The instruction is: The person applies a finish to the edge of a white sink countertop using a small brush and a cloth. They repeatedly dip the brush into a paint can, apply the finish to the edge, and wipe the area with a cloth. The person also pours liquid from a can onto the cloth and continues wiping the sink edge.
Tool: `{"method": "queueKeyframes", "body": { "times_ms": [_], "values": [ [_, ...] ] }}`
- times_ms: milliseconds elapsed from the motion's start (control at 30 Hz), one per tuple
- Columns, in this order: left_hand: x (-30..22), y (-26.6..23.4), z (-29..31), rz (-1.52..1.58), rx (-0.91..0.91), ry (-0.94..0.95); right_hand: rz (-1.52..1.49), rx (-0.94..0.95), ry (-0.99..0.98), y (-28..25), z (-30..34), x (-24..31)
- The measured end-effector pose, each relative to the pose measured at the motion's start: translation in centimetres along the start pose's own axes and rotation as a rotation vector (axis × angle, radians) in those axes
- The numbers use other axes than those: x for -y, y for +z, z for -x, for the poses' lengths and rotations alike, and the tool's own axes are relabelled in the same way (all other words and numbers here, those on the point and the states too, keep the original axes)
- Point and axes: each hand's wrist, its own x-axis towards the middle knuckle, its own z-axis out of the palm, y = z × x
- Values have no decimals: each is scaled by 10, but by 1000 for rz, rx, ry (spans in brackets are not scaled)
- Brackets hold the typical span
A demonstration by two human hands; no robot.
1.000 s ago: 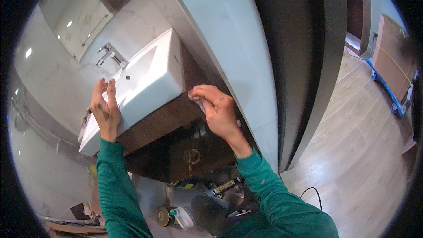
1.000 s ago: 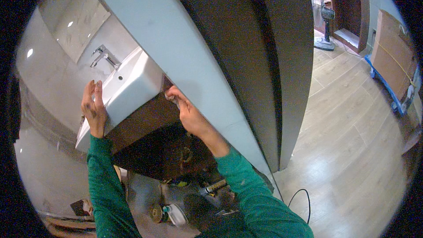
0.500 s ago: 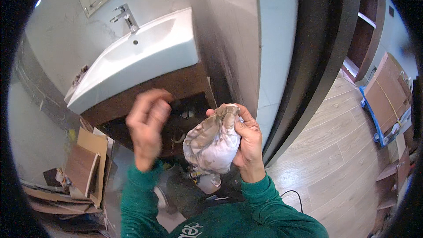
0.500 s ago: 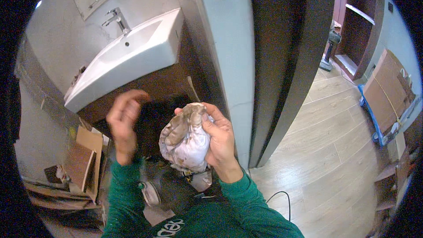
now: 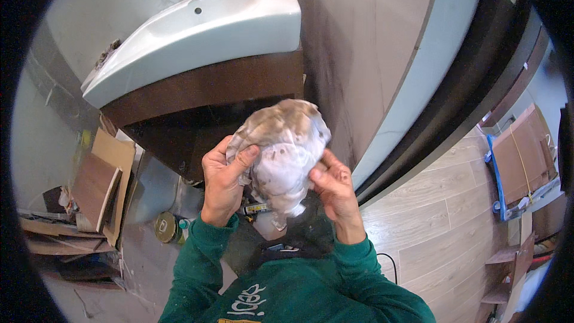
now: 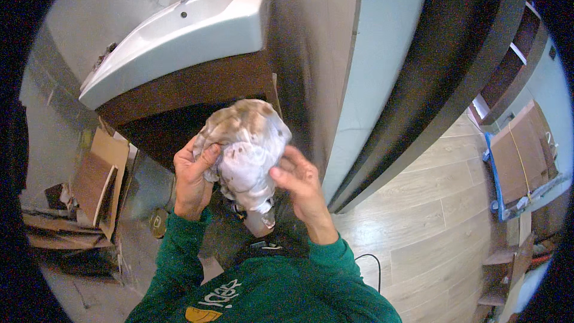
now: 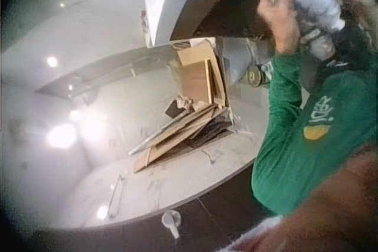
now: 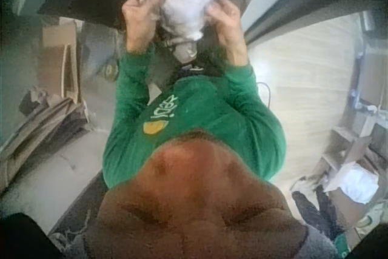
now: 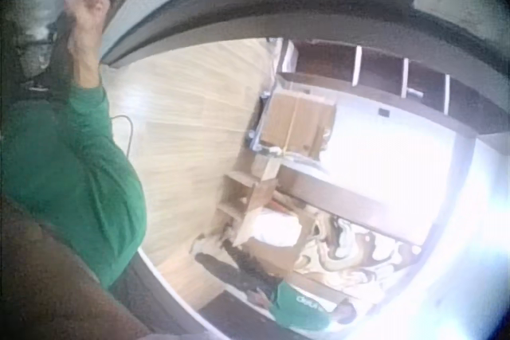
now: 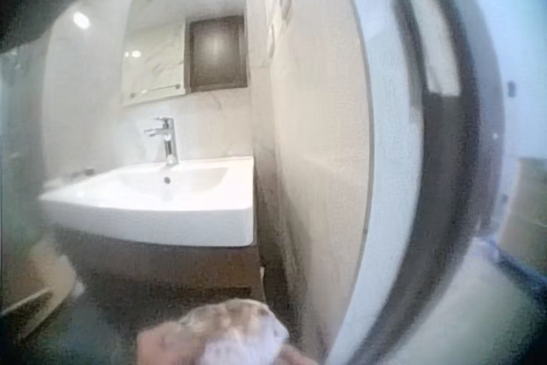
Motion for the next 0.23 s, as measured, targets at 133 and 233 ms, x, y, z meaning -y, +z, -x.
{"method": "queueKeyframes", "body": {
  "times_ms": [133, 233],
  "values": [
    [5, -14, 7, 41, 25, -99, 66, -45, 47, -4, 0, -10],
    [1, -35, 9, -65, 82, -153, 71, -24, 36, -8, -2, -6]
  ]
}}
